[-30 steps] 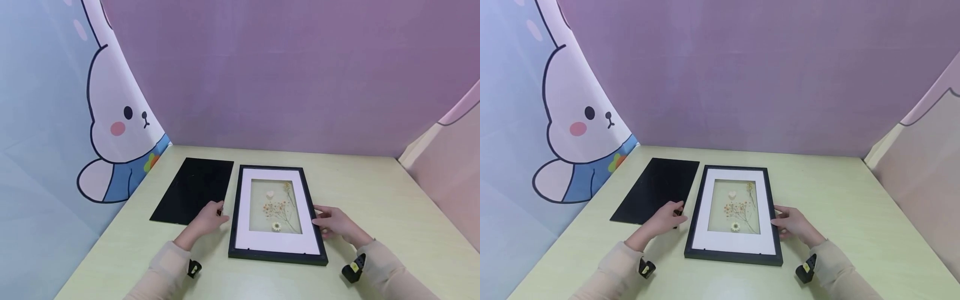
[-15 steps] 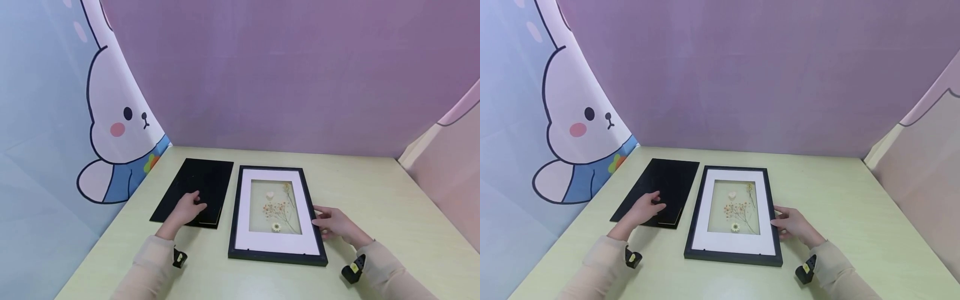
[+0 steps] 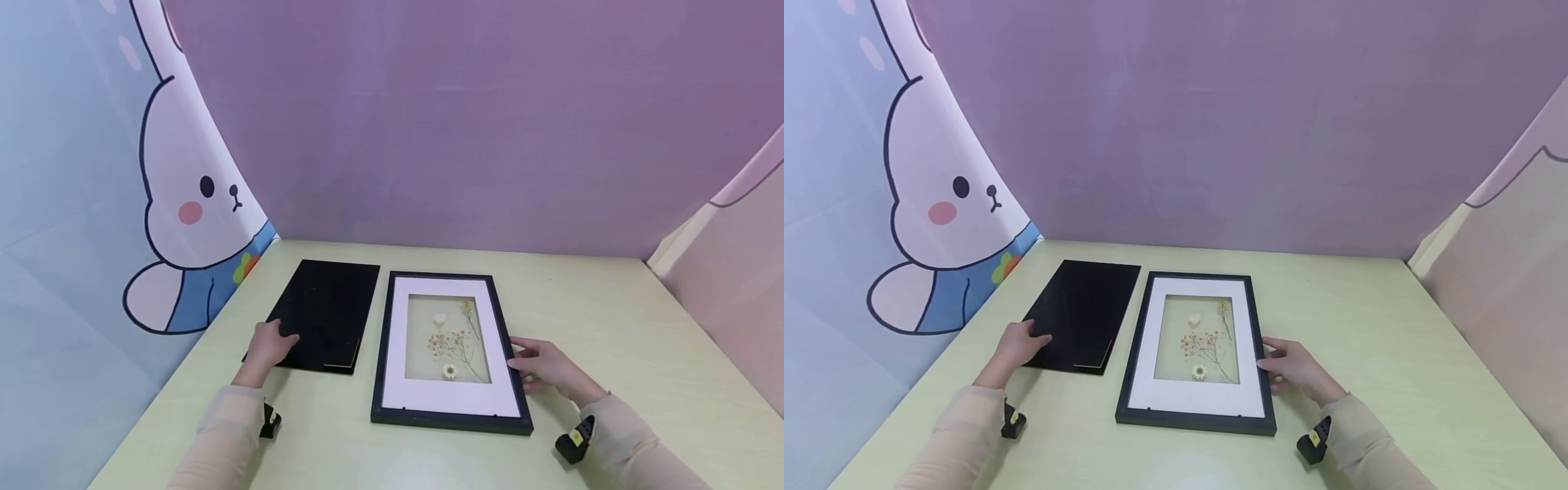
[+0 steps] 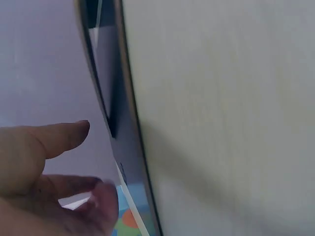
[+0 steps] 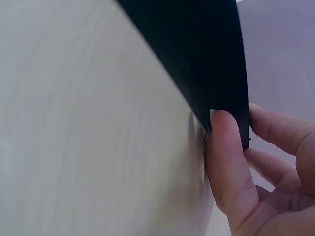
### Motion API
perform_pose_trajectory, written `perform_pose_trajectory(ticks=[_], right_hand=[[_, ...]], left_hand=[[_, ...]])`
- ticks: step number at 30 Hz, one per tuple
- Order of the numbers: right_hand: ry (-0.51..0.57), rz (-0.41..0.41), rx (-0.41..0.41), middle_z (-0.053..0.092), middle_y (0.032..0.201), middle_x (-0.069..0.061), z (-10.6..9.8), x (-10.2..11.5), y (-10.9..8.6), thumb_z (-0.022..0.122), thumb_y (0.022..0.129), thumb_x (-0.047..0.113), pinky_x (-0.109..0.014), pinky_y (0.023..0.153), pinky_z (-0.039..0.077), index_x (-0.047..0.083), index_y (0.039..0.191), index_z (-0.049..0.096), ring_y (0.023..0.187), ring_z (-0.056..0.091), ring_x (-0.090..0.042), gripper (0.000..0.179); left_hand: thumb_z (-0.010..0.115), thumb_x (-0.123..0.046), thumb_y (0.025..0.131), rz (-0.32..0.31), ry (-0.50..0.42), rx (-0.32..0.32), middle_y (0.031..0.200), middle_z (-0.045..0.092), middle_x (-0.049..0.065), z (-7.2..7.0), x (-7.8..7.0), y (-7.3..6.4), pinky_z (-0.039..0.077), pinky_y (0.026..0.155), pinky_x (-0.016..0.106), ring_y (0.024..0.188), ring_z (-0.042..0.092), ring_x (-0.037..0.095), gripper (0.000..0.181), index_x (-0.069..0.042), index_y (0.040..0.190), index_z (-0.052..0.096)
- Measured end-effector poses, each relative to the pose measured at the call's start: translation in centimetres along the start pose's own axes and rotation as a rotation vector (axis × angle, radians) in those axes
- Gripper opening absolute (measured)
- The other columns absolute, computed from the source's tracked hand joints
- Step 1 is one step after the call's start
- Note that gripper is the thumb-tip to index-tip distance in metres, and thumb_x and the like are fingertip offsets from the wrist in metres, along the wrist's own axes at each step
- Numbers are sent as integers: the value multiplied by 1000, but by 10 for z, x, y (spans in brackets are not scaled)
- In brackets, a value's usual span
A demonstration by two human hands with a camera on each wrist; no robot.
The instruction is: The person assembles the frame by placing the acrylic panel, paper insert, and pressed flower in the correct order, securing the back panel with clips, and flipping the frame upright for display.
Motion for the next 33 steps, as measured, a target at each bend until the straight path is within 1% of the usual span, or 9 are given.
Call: perform_pose_trajectory(ticks=[4,6,8,12,16,20,23,28,33], right_hand=[[-9,2,-3,52,108,-20,0,0,0,63,87,6,-37,60,52,-4,140,31,72,59,-21,63],[-16,1,-2,51,109,-20,0,0,0,63,87,7,-37,60,52,-4,140,31,73,59,-21,63],[-15,-3,-2,51,109,-20,1,0,1,63,87,6,-37,60,52,-4,140,31,72,59,-21,63],[-15,-7,1,51,109,-20,1,0,0,62,87,6,-37,60,52,-4,140,30,72,59,-20,63],[-13,0,0,51,108,-20,1,1,0,62,87,7,-37,60,52,-3,141,30,72,58,-21,63],[-14,1,2,51,109,-20,1,0,0,62,87,7,-37,60,52,-3,141,30,72,58,-21,63],[-9,-2,3,51,109,-20,1,0,1,62,87,7,-37,61,52,-3,141,30,72,58,-21,63],[-1,-6,0,51,109,-21,0,0,1,62,87,6,-37,61,52,-3,140,30,73,58,-21,63],[0,-5,-2,51,108,-20,0,0,1,62,86,6,-37,61,52,-4,140,31,72,58,-21,63]], left_hand=[[61,-26,88,-48,126,-39,111,37,44,-6,8,-3,37,83,55,103,36,55,54,22,110,49],[62,-30,86,-73,169,-27,104,40,42,-6,12,-4,39,78,53,98,38,53,54,22,100,52],[62,-34,85,-102,190,5,100,42,40,-5,17,-6,40,75,53,94,40,51,58,22,98,52],[62,-39,84,-140,196,62,100,43,40,-3,21,-8,39,75,57,94,42,52,66,22,105,50],[62,-46,83,-164,219,92,103,46,39,0,22,-9,38,78,60,97,43,52,72,20,109,50],[57,-56,82,-173,296,130,115,45,40,3,19,-9,35,82,64,101,46,53,87,22,119,44],[57,-59,81,-185,333,147,119,43,41,4,15,-11,38,80,63,101,48,52,94,24,122,38],[64,-55,78,-213,328,138,115,47,38,1,11,-9,43,74,56,95,53,47,87,20,118,46],[65,-58,75,-204,396,144,106,52,33,-3,12,-6,41,76,53,94,53,42,85,17,114,51]])
Point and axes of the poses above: each hand's wrist, its own y-axis towards the middle knuckle, its own z-axis out of the palm, x = y × z, the point moved 8 cm from there along y, towards the middle knuckle
